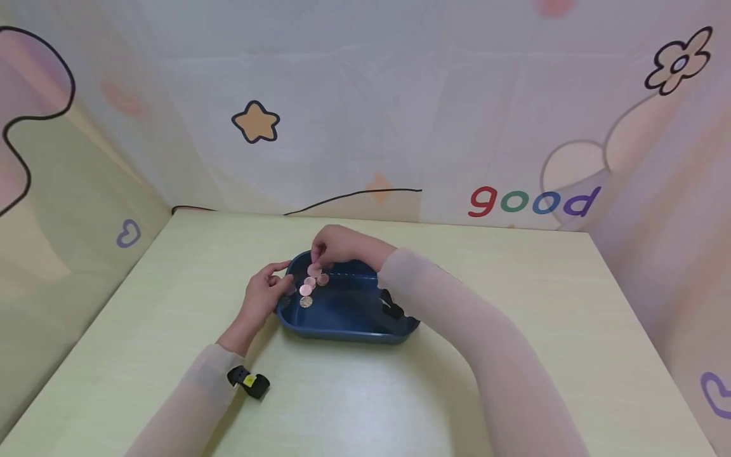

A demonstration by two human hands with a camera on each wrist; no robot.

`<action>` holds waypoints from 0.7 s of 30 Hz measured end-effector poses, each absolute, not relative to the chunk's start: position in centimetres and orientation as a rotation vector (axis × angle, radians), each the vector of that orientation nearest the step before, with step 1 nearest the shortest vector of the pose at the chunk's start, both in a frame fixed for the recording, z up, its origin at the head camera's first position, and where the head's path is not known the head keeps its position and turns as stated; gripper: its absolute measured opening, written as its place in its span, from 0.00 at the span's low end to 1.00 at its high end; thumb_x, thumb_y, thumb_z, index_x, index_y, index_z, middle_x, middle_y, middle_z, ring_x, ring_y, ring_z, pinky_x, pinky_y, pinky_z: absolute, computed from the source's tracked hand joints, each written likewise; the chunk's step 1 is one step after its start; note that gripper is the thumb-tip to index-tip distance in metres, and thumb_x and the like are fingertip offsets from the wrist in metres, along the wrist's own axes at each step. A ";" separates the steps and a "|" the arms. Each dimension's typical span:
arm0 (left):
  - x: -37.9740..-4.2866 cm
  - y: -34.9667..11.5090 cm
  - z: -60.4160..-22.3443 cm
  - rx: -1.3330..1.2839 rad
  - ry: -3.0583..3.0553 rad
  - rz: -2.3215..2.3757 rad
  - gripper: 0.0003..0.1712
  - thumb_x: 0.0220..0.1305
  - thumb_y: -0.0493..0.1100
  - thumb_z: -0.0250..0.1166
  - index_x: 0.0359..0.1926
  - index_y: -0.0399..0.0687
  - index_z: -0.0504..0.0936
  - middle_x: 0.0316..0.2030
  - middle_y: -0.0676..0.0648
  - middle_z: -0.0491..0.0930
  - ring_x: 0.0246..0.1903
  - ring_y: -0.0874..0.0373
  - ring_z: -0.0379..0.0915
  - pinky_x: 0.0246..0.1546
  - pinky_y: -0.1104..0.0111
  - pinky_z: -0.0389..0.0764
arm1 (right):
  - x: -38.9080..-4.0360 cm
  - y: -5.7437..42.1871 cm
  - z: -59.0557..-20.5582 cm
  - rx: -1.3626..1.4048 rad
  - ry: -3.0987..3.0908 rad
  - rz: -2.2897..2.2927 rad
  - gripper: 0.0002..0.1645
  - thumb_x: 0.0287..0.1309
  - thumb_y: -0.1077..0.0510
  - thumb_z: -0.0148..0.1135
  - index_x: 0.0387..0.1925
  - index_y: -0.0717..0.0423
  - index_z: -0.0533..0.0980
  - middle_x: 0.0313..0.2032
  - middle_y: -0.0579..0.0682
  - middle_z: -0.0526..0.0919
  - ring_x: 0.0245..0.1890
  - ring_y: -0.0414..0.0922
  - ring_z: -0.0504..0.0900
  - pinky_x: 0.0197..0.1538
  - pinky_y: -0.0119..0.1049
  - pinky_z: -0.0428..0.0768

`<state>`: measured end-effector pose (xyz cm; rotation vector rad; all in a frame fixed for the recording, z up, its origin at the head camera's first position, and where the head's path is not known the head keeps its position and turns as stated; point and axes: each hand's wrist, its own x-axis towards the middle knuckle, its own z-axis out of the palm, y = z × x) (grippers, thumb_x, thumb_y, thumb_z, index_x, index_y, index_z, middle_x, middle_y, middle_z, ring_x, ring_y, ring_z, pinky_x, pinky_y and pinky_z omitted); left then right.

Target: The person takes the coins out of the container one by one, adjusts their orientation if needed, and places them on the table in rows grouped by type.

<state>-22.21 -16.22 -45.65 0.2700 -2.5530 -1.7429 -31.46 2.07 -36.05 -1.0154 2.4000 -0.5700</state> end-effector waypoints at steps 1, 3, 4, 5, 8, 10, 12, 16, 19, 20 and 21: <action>-22.2 -16.2 -45.6 0.275 -2.553 -1.742 0.25 0.70 0.40 0.62 0.67 0.41 0.77 0.18 0.56 0.67 0.13 0.64 0.59 0.16 0.74 0.66 | -31.4 2.4 -35.5 -1.006 2.397 -0.589 0.05 0.67 0.62 0.64 0.38 0.61 0.83 0.32 0.52 0.85 0.29 0.40 0.78 0.38 0.31 0.77; -22.2 -16.2 -45.5 0.281 -2.558 -1.738 0.25 0.70 0.40 0.62 0.67 0.41 0.77 0.18 0.56 0.67 0.14 0.64 0.59 0.16 0.74 0.67 | -31.4 3.1 -34.6 -0.996 2.398 -0.621 0.06 0.67 0.62 0.64 0.39 0.62 0.83 0.31 0.51 0.84 0.29 0.40 0.78 0.38 0.31 0.77; -22.2 -16.1 -45.5 0.284 -2.560 -1.735 0.25 0.71 0.40 0.62 0.67 0.41 0.77 0.18 0.56 0.67 0.14 0.64 0.59 0.16 0.74 0.67 | -31.4 3.4 -34.2 -0.990 2.399 -0.639 0.06 0.67 0.62 0.64 0.39 0.62 0.83 0.31 0.51 0.84 0.29 0.41 0.77 0.38 0.31 0.78; -22.2 -16.1 -45.5 0.287 -2.561 -1.732 0.25 0.71 0.40 0.63 0.67 0.41 0.77 0.18 0.56 0.67 0.14 0.64 0.59 0.16 0.74 0.67 | -31.4 3.8 -33.8 -0.988 2.403 -0.649 0.06 0.67 0.61 0.64 0.39 0.62 0.83 0.31 0.51 0.83 0.29 0.41 0.77 0.38 0.31 0.77; -22.2 -16.1 -45.5 0.289 -2.561 -1.724 0.25 0.71 0.40 0.63 0.67 0.41 0.77 0.18 0.56 0.67 0.14 0.64 0.59 0.15 0.74 0.67 | -31.5 4.9 -32.8 -0.981 2.419 -0.681 0.07 0.67 0.60 0.65 0.39 0.62 0.82 0.30 0.50 0.82 0.28 0.43 0.76 0.36 0.30 0.75; -22.2 -16.1 -45.6 0.287 -2.563 -1.723 0.25 0.71 0.40 0.62 0.67 0.41 0.77 0.18 0.56 0.67 0.14 0.64 0.59 0.15 0.74 0.66 | -31.4 5.6 -32.3 -0.965 2.432 -0.700 0.07 0.67 0.60 0.66 0.38 0.62 0.82 0.29 0.50 0.82 0.28 0.43 0.75 0.36 0.31 0.74; -22.2 -16.1 -45.6 0.284 -2.564 -1.727 0.25 0.71 0.40 0.62 0.67 0.41 0.76 0.18 0.56 0.67 0.14 0.64 0.59 0.15 0.74 0.66 | -31.2 6.4 -31.8 -0.952 2.442 -0.723 0.07 0.67 0.59 0.66 0.38 0.62 0.82 0.29 0.50 0.82 0.28 0.43 0.74 0.36 0.32 0.74; -22.2 -16.1 -45.7 0.282 -2.566 -1.735 0.25 0.71 0.40 0.62 0.67 0.41 0.76 0.18 0.56 0.67 0.14 0.64 0.59 0.16 0.74 0.66 | -30.7 8.0 -31.5 -0.926 2.454 -0.764 0.07 0.67 0.59 0.65 0.38 0.60 0.82 0.30 0.48 0.82 0.29 0.42 0.75 0.38 0.33 0.76; -22.2 -16.1 -45.7 0.280 -2.563 -1.736 0.25 0.71 0.40 0.62 0.67 0.41 0.76 0.18 0.56 0.67 0.14 0.64 0.59 0.16 0.74 0.66 | -30.2 9.2 -31.5 -0.909 2.452 -0.797 0.07 0.68 0.59 0.64 0.38 0.60 0.82 0.31 0.53 0.84 0.31 0.44 0.76 0.40 0.33 0.78; -22.2 -16.1 -45.7 0.277 -2.562 -1.736 0.25 0.71 0.40 0.62 0.67 0.41 0.76 0.18 0.56 0.67 0.14 0.64 0.59 0.16 0.74 0.66 | -30.1 9.6 -31.5 -0.902 2.453 -0.805 0.07 0.68 0.59 0.64 0.38 0.60 0.82 0.32 0.54 0.84 0.31 0.44 0.77 0.41 0.33 0.79; -22.2 -16.1 -45.7 0.275 -2.562 -1.735 0.25 0.71 0.40 0.62 0.67 0.41 0.76 0.18 0.56 0.67 0.14 0.64 0.59 0.16 0.74 0.66 | -30.0 10.0 -31.6 -0.895 2.451 -0.817 0.07 0.68 0.59 0.64 0.38 0.60 0.82 0.33 0.56 0.84 0.32 0.45 0.77 0.41 0.34 0.79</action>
